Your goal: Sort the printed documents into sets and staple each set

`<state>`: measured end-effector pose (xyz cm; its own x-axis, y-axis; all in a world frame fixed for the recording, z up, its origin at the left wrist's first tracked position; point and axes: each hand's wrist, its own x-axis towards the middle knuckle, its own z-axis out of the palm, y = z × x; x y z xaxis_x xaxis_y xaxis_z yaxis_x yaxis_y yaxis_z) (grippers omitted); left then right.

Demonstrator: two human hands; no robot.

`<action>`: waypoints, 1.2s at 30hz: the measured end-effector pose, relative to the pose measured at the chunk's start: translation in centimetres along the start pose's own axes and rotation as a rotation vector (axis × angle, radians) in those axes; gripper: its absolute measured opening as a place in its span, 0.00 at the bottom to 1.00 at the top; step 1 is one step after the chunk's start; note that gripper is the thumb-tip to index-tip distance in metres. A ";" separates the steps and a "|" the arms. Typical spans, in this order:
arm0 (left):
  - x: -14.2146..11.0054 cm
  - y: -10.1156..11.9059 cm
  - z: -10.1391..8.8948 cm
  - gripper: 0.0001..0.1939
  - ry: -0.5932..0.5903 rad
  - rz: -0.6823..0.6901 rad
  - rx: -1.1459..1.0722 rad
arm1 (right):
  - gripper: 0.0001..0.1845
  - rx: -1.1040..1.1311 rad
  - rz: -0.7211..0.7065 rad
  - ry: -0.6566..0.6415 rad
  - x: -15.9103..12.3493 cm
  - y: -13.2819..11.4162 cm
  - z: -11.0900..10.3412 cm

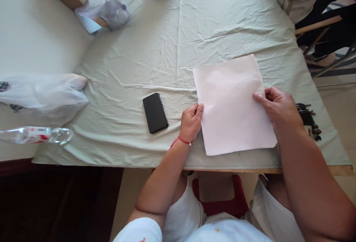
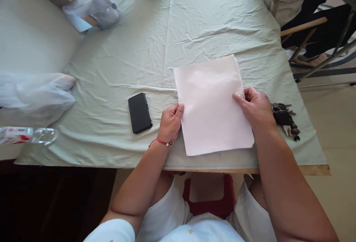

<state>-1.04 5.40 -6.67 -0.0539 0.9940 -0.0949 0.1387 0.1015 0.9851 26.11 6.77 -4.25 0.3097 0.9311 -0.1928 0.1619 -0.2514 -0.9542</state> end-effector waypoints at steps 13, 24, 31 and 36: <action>0.0 -0.4 0.5 0.34 -0.044 -0.049 -0.216 | 0.09 0.035 0.001 0.021 0.1 -0.4 0.1; -0.2 0.2 0.8 0.32 -0.047 -0.082 -0.356 | 0.12 -0.030 -0.152 0.061 -0.1 -0.4 0.5; 0.0 1.7 -1.6 0.33 -0.234 -0.119 -0.146 | 0.14 -0.105 -0.170 0.066 0.3 0.1 -0.2; 0.1 1.8 -2.4 0.29 -0.328 -0.020 0.117 | 0.13 -0.178 -0.205 0.077 0.0 -0.1 -0.6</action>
<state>-3.21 5.58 -4.53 0.2602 0.9499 -0.1733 0.2542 0.1058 0.9613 26.62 6.69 -4.03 0.3225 0.9462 0.0249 0.3889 -0.1085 -0.9149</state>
